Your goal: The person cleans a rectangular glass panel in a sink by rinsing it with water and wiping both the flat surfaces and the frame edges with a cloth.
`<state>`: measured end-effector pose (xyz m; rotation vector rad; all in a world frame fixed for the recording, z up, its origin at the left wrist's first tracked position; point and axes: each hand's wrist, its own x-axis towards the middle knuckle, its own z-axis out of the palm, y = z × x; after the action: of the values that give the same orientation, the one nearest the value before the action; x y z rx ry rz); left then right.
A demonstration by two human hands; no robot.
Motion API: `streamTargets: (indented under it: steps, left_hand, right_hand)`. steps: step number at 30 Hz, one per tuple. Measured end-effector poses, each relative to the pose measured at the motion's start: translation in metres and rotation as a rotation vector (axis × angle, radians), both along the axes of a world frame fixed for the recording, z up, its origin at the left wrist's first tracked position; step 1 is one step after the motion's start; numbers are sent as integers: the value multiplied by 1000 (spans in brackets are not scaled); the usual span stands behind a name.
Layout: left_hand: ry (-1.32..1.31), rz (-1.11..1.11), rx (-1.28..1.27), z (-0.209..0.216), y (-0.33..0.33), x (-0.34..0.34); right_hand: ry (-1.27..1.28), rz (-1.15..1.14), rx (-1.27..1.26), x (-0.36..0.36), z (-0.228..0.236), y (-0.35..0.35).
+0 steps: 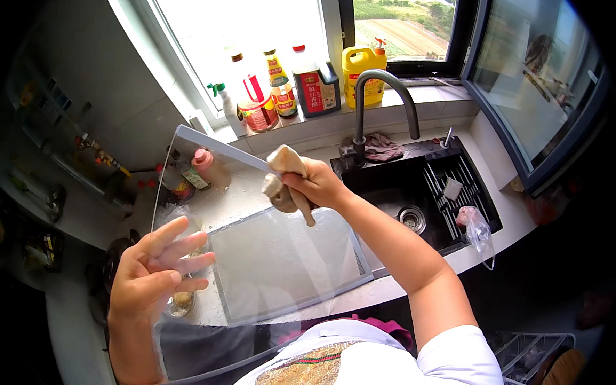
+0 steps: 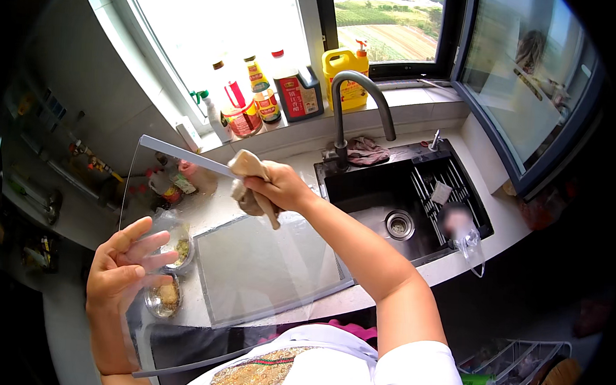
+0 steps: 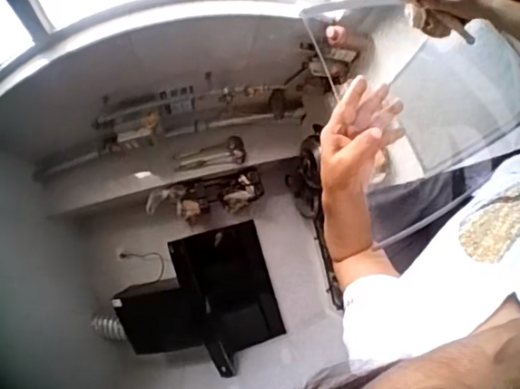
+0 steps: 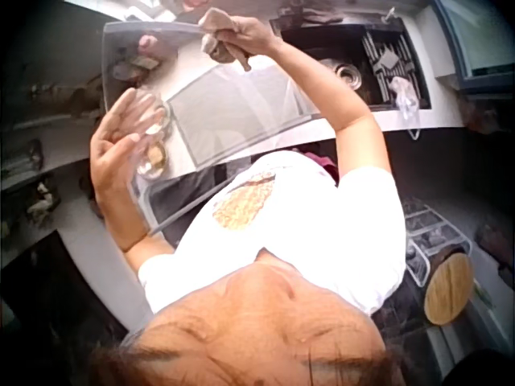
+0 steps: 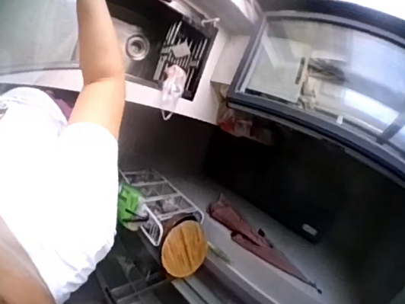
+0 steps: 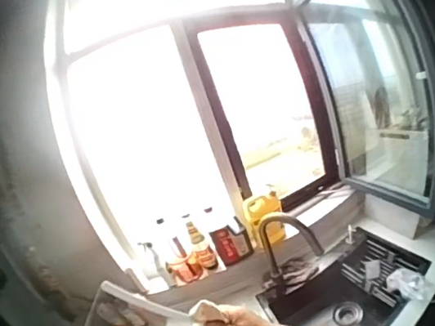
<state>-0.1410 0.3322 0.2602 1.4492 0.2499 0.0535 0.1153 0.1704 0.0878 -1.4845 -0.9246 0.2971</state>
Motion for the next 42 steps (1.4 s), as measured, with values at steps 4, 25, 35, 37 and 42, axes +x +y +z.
streamTargets:
  steps: [4,25,35,37,42]
  left_hand:
    - [-45,-71,-36,-6,17,4]
    - [9,39,-166,-31,62,34]
    - [34,42,-214,-41,82,38]
    - [71,46,-201,-37,76,51]
    - [162,66,-121,-27,69,85]
  right_hand:
    - [-80,-239,46,24,-112,-44]
    - [815,-654,121,6,-173,-28]
    - [1085,-567,-150,-97,-228,-105]
    - [1105,-510,-180,-109,-224,-116]
    - [896,-490,-108,-133,-168,-140]
